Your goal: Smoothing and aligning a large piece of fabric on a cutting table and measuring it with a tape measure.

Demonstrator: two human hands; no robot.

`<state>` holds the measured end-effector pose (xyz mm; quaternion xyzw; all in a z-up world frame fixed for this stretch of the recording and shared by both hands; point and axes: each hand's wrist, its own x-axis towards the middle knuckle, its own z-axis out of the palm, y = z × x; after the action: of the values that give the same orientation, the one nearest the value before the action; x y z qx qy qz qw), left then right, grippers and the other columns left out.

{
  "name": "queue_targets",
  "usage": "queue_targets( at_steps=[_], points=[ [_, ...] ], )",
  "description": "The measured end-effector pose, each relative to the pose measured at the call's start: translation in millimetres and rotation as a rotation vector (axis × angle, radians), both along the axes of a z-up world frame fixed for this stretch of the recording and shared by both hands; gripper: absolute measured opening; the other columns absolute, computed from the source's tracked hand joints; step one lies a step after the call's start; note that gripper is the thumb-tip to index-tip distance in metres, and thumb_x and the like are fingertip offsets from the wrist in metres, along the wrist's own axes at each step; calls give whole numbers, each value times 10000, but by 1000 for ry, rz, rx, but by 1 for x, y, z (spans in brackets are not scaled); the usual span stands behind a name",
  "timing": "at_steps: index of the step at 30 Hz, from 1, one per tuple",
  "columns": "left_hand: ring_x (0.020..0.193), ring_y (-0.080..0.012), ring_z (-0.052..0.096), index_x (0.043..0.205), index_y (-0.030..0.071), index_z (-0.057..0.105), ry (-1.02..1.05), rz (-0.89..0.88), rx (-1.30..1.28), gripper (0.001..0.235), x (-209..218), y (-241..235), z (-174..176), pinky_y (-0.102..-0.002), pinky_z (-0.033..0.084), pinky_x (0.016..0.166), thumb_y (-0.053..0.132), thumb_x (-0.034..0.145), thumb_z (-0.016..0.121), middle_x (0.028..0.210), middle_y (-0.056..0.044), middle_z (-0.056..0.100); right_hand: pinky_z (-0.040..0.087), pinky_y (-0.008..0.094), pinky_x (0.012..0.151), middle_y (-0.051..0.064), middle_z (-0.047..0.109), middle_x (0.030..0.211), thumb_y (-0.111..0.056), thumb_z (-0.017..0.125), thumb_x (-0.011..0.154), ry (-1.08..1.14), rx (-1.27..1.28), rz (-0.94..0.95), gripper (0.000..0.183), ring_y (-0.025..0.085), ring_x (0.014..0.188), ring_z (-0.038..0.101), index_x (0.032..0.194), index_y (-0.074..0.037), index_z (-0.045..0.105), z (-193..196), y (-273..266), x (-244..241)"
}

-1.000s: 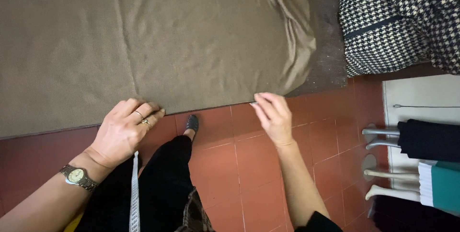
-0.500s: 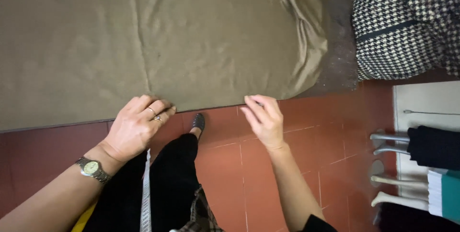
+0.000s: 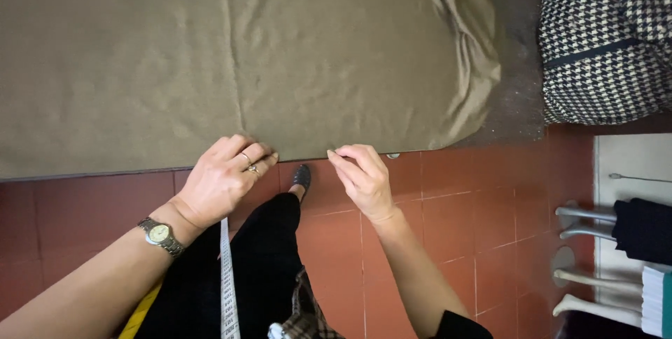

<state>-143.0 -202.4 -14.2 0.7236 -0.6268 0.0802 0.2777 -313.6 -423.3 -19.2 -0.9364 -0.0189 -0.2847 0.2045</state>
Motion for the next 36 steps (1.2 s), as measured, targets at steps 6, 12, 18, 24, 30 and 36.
queue_targets(
  at_steps=[6, 12, 18, 24, 30, 36],
  points=[
    [900, -246, 514, 966, 95, 618, 19, -14, -3, 126, -1, 0, 2, -322, 407, 739, 95, 949, 493, 958, -50, 571, 568, 394, 731, 88, 665, 937, -1, 684, 849, 14, 2, -16, 164, 280, 806, 642, 992, -55, 743, -1, 0, -1],
    [896, -235, 510, 959, 100, 616, -8, -8, -8, 126, -1, -1, 1, -316, 405, 742, 112, 952, 490, 961, -41, 569, 565, 401, 697, 107, 660, 920, -31, 737, 826, -7, -6, -17, 155, 289, 779, 644, 980, -28, 730, 19, 12, 13],
    [869, -236, 508, 946, 97, 609, -9, -2, -29, 114, -1, -2, 0, -322, 402, 727, 121, 947, 497, 933, -42, 561, 560, 409, 697, 114, 666, 938, -47, 733, 830, -31, -4, 34, 167, 304, 783, 646, 997, -38, 731, 16, 28, 27],
    [849, -242, 491, 941, 98, 602, 2, -19, -25, 110, -2, -3, -5, -325, 394, 715, 167, 940, 517, 937, -48, 554, 549, 400, 670, 101, 660, 913, -19, 708, 841, -36, 2, 48, 106, 300, 758, 632, 942, -41, 734, 6, 28, 27],
    [809, -243, 481, 909, 98, 595, 18, -17, -36, 159, 2, -2, 30, -327, 396, 727, 243, 942, 537, 883, -46, 523, 556, 395, 663, 98, 665, 910, -53, 737, 830, -40, -10, 44, 103, 293, 741, 629, 933, -40, 735, 26, 38, 35],
    [879, -268, 552, 1117, 51, 634, 101, -37, -168, 229, 17, 34, 33, -347, 419, 776, 192, 955, 554, 1043, -117, 599, 554, 390, 707, 97, 663, 940, -83, 779, 790, -9, -3, 27, 213, 281, 790, 631, 989, -31, 722, 30, 45, 38]
  ],
)
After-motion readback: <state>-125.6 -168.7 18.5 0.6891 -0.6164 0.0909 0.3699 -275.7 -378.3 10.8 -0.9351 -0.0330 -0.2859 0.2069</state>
